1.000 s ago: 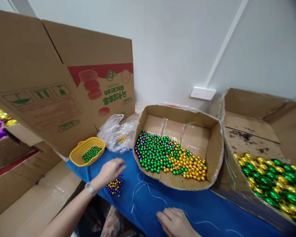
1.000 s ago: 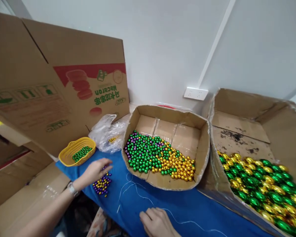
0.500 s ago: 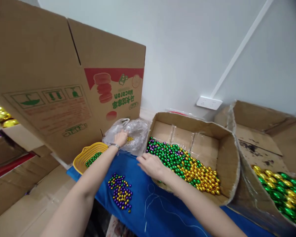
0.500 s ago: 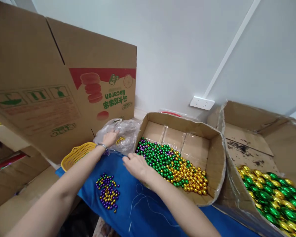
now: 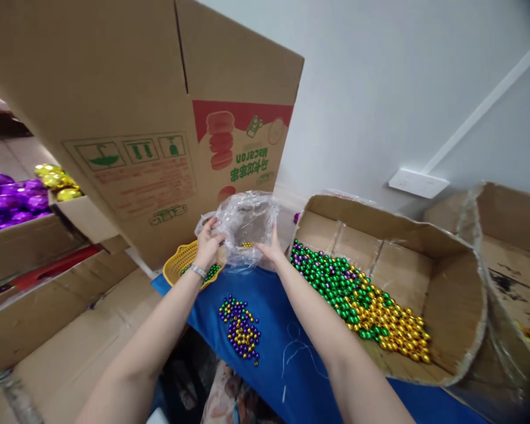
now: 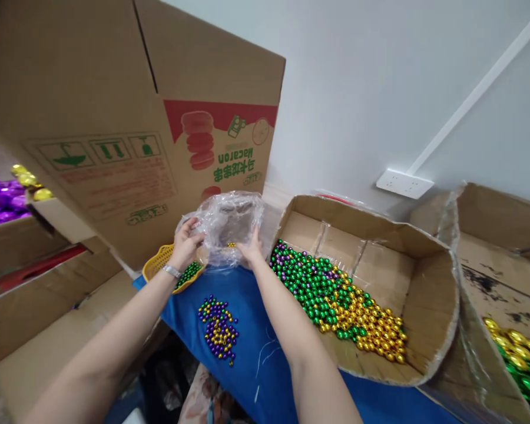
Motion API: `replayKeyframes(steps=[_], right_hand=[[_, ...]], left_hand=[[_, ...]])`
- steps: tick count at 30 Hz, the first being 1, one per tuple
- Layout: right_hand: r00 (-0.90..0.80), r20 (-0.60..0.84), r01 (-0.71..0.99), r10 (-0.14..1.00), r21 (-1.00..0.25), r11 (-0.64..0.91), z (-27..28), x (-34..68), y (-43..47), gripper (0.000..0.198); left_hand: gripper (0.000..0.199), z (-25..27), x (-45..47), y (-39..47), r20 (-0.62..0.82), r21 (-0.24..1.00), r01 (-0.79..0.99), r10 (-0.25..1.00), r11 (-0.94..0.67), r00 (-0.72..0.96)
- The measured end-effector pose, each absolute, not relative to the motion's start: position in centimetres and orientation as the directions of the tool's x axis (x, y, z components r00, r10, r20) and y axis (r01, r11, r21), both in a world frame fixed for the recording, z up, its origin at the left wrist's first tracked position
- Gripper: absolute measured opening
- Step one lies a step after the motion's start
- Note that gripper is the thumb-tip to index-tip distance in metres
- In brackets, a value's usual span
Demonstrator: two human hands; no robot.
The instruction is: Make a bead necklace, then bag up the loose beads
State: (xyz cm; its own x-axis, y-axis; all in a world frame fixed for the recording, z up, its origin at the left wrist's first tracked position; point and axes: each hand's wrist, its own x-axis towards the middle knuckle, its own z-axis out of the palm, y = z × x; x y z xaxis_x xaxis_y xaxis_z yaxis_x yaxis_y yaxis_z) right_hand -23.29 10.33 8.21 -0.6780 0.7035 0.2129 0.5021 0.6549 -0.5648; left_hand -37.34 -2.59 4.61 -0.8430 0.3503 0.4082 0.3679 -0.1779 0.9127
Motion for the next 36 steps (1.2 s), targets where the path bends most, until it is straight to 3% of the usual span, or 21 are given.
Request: replayKeyframes(steps=[2,4,7,10,13,18,23,27,30,33,36], right_hand=[[-0.727,0.29,0.406,0.622,-0.549,0.731,8.2,-23.5,10.5,0.074],[-0.719,0.447,0.31,0.532,-0.478,0.821,8.9,-23.2,10.8,0.07],[-0.699,0.593,0.236,0.399,-0.336,0.912,10.3,-22.2,11.2,0.071],[-0.706,0.639,0.196,0.305,-0.237,0.951,11.2,-21.0,11.6,0.073],[-0.706,0.663,0.186,0.248,-0.164,0.969,11.2,-19.7,11.4,0.074],[-0.715,0.654,0.207,0.247,-0.139,0.968,9.9,-17.5,9.6,0.074],[-0.707,0.651,0.268,0.276,-0.114,0.957,7.2,-15.3,7.3,0.071],[-0.783,0.508,0.388,0.359,-0.053,0.92,4.3,-14.6,6.1,0.072],[-0.798,0.432,0.457,0.419,-0.017,0.889,3.1,-15.0,5.8,0.072],[-0.759,0.518,0.453,0.395,-0.016,0.891,3.3,-15.5,6.2,0.07],[-0.702,0.622,0.403,0.348,-0.055,0.913,4.4,-15.8,7.2,0.065]], left_hand=[[0.069,4.3,-37.1,-3.0,0.382,0.91,0.282,0.351,-0.305,-0.855],[0.071,4.1,-36.8,-3.4,0.406,0.899,0.296,0.36,-0.322,-0.84],[0.076,3.8,-36.1,-3.8,0.428,0.904,0.393,0.392,-0.169,-0.814],[0.075,3.4,-34.9,-4.1,0.431,0.885,0.464,0.435,-0.032,-0.791],[0.074,2.7,-33.8,-4.4,0.452,0.86,0.511,0.47,-0.003,-0.758],[0.068,2.1,-32.7,-5.4,0.459,0.86,0.509,0.49,-0.036,-0.741],[0.066,2.5,-30.9,-6.6,0.508,0.771,0.634,0.534,0.068,-0.676],[0.066,1.2,-28.0,-6.6,0.585,0.652,0.757,0.611,0.037,-0.533],[0.063,0.1,-26.6,-6.0,0.597,0.639,0.769,0.628,0.004,-0.499],[0.062,0.2,-26.1,-6.0,0.605,0.629,0.777,0.618,0.014,-0.502],[0.062,1.3,-26.1,-6.9,0.565,0.608,0.793,0.725,-0.043,-0.394]])
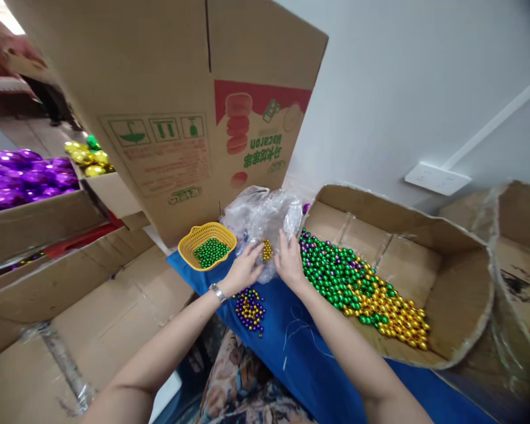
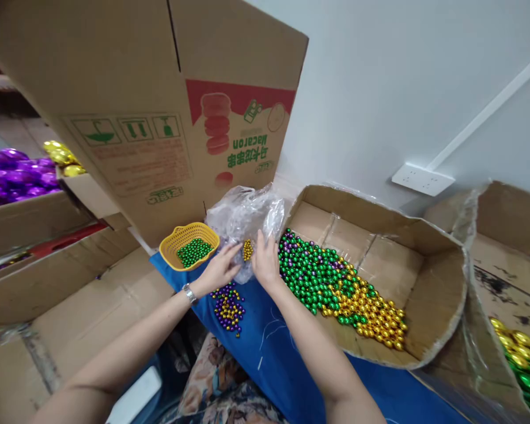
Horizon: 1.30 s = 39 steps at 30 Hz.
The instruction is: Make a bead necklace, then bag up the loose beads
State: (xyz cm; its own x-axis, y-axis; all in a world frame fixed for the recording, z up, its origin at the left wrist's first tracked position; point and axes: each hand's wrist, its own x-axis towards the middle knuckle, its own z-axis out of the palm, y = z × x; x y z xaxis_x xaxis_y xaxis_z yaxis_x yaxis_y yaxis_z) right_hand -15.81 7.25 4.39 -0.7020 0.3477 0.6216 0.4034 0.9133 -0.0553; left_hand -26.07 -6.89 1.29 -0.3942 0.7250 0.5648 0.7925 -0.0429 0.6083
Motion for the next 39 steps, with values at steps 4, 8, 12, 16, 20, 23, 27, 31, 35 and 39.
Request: replayKeyframes(steps=[4,8,12,16,20,23,27,31,35,39], right_hand=[[-0.567,0.759,0.345,0.321,-0.135,0.929,6.7,-16.1,9.1,0.06],[-0.457,0.826,0.325,0.329,-0.189,0.927,9.7,-17.5,11.0,0.058],[-0.372,0.86,0.342,0.349,-0.222,0.913,13.2,-19.5,12.3,0.058],[-0.331,0.889,0.348,0.317,-0.198,0.916,16.9,-20.0,13.6,0.058],[-0.283,0.92,0.328,0.27,-0.171,0.929,20.3,-18.8,15.3,0.061],[-0.242,0.938,0.322,0.248,-0.163,0.933,22.4,-17.6,16.5,0.062],[-0.242,0.949,0.324,0.203,-0.118,0.938,23.7,-16.6,17.1,0.064],[-0.254,0.946,0.335,0.199,-0.107,0.936,23.5,-16.2,17.0,0.062],[-0.254,0.945,0.334,0.209,-0.117,0.935,23.1,-15.6,17.1,0.061],[-0.26,0.943,0.336,0.209,-0.115,0.935,23.3,-15.1,16.9,0.061]], left_hand=[[0.053,3.4,-27.8,-8.4,0.58,0.676,0.732,0.673,-0.083,-0.459],[0.049,5.4,-33.0,-7.5,0.646,0.731,0.679,0.253,0.067,-0.72],[0.078,6.7,-38.3,-4.0,0.64,0.641,0.737,0.382,0.213,-0.667],[0.018,7.4,-38.4,-1.3,0.552,0.648,0.744,0.572,0.165,-0.607],[0.034,9.2,-33.7,-0.7,0.637,0.637,0.77,0.548,0.022,-0.542],[0.038,10.5,-29.1,-0.9,0.754,0.602,0.77,0.47,-0.213,-0.459],[0.043,9.5,-24.1,-1.1,0.795,0.507,0.783,0.547,-0.361,-0.262],[0.058,6.3,-22.4,-1.5,0.605,0.421,0.804,0.79,-0.42,0.096],[0.036,5.8,-24.3,-2.2,0.485,0.552,0.744,0.871,-0.377,0.081],[0.042,8.6,-27.3,-1.4,0.644,0.557,0.83,0.64,-0.016,-0.419]])
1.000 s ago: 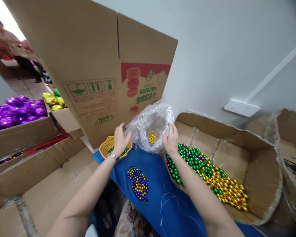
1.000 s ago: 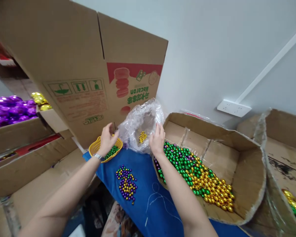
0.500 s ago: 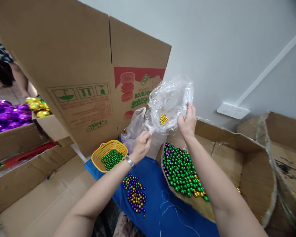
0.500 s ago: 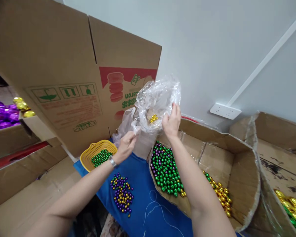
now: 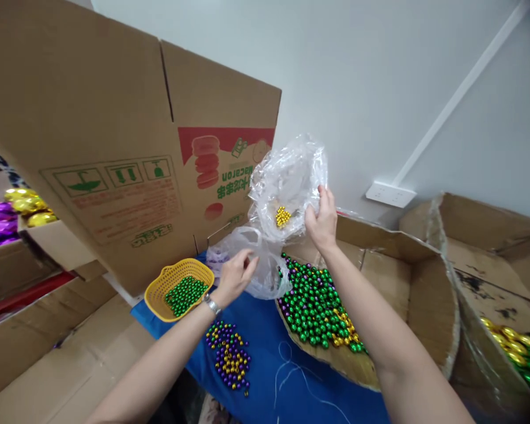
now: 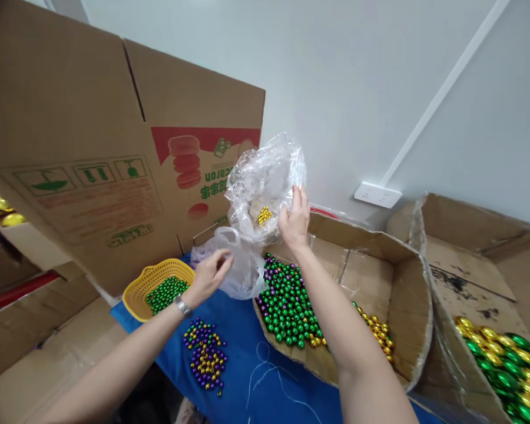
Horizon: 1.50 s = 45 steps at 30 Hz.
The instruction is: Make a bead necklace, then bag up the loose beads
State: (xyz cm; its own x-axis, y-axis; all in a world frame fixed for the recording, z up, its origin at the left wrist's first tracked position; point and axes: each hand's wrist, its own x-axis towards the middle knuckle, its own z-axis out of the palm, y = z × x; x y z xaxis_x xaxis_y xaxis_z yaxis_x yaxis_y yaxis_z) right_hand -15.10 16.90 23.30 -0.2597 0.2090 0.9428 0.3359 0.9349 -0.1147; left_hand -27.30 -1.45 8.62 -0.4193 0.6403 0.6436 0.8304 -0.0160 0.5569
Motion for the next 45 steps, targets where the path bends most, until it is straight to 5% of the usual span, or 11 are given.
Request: replayKeyframes(steps=[4,7,15,20,26,33,39,45], right_hand=[[-0.278,0.937,0.365,0.211,-0.1,0.925,23.4,-14.9,16.1,0.062],[-0.288,0.937,0.391,0.197,-0.073,0.917,23.4,-14.8,15.7,0.063],[-0.267,0.943,0.383,0.198,-0.085,0.92,24.4,-14.8,15.4,0.061],[-0.283,0.942,0.374,0.18,-0.065,0.925,25.8,-15.6,15.1,0.067],[-0.273,0.953,0.351,0.134,-0.032,0.936,28.7,-16.2,14.7,0.07],[-0.367,0.928,0.34,0.059,0.075,0.937,27.5,-15.0,13.6,0.07],[-0.423,0.905,0.314,0.035,0.111,0.943,25.0,-15.1,11.8,0.067],[-0.509,0.85,0.207,-0.136,0.274,0.939,24.9,-17.0,10.3,0.065]], left_hand=[[0.061,11.0,-29.3,1.4,0.667,0.288,0.932,0.652,0.221,-0.361],[0.052,11.5,-30.2,3.2,0.665,0.238,0.941,0.665,0.242,-0.339],[0.026,16.1,-32.9,1.4,0.787,0.477,0.874,0.4,0.09,-0.47],[0.046,22.9,-34.7,0.9,0.71,0.645,0.763,0.408,-0.049,-0.574],[0.067,27.9,-35.5,1.3,0.702,0.708,0.647,0.381,-0.284,-0.601],[0.079,21.6,-33.5,-1.9,0.617,0.78,0.5,0.592,-0.376,-0.518],[0.09,17.4,-33.4,-3.5,0.514,0.847,0.236,0.621,-0.476,-0.591],[0.05,19.0,-35.1,-4.7,0.388,0.863,0.016,0.643,-0.504,-0.66]])
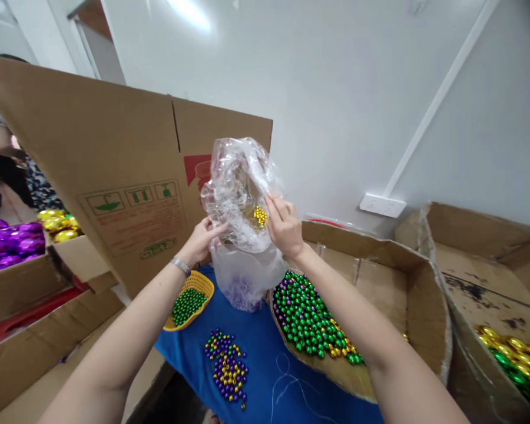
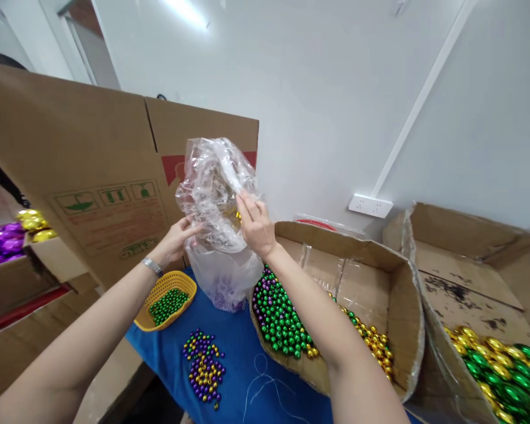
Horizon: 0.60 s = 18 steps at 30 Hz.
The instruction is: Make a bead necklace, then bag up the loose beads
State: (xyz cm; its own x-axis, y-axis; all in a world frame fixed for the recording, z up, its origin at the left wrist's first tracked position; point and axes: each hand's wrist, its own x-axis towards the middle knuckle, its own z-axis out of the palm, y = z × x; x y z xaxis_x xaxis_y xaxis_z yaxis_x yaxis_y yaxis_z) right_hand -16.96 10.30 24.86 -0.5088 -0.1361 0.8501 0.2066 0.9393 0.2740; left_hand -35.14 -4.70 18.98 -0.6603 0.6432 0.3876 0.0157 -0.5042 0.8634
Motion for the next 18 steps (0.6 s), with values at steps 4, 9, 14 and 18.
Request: replayKeyframes(steps=[4,9,14,18], right_hand=[[-0.51,0.8,0.092,-0.315,0.414,0.905,23.5,-18.4,11.5,0.057],[-0.563,0.704,-0.02,-0.432,0.511,0.859,22.6,-19.0,12.7,0.047],[-0.569,0.653,-0.042,-0.501,0.585,0.81,22.0,-17.3,13.1,0.042],[-0.557,0.531,-0.09,-0.639,0.726,0.682,21.3,-15.6,12.5,0.04]], left_hand=[[0.028,18.7,-36.5,-4.7,0.218,0.906,-0.139,0.721,-0.4,-0.657],[0.021,17.9,-36.4,-4.1,0.206,0.88,-0.169,0.677,-0.444,-0.706],[0.03,16.2,-37.5,-4.2,0.197,0.836,-0.16,0.559,-0.525,-0.806],[0.024,14.3,-38.4,-4.8,0.141,0.832,-0.174,0.504,-0.527,-0.852]])
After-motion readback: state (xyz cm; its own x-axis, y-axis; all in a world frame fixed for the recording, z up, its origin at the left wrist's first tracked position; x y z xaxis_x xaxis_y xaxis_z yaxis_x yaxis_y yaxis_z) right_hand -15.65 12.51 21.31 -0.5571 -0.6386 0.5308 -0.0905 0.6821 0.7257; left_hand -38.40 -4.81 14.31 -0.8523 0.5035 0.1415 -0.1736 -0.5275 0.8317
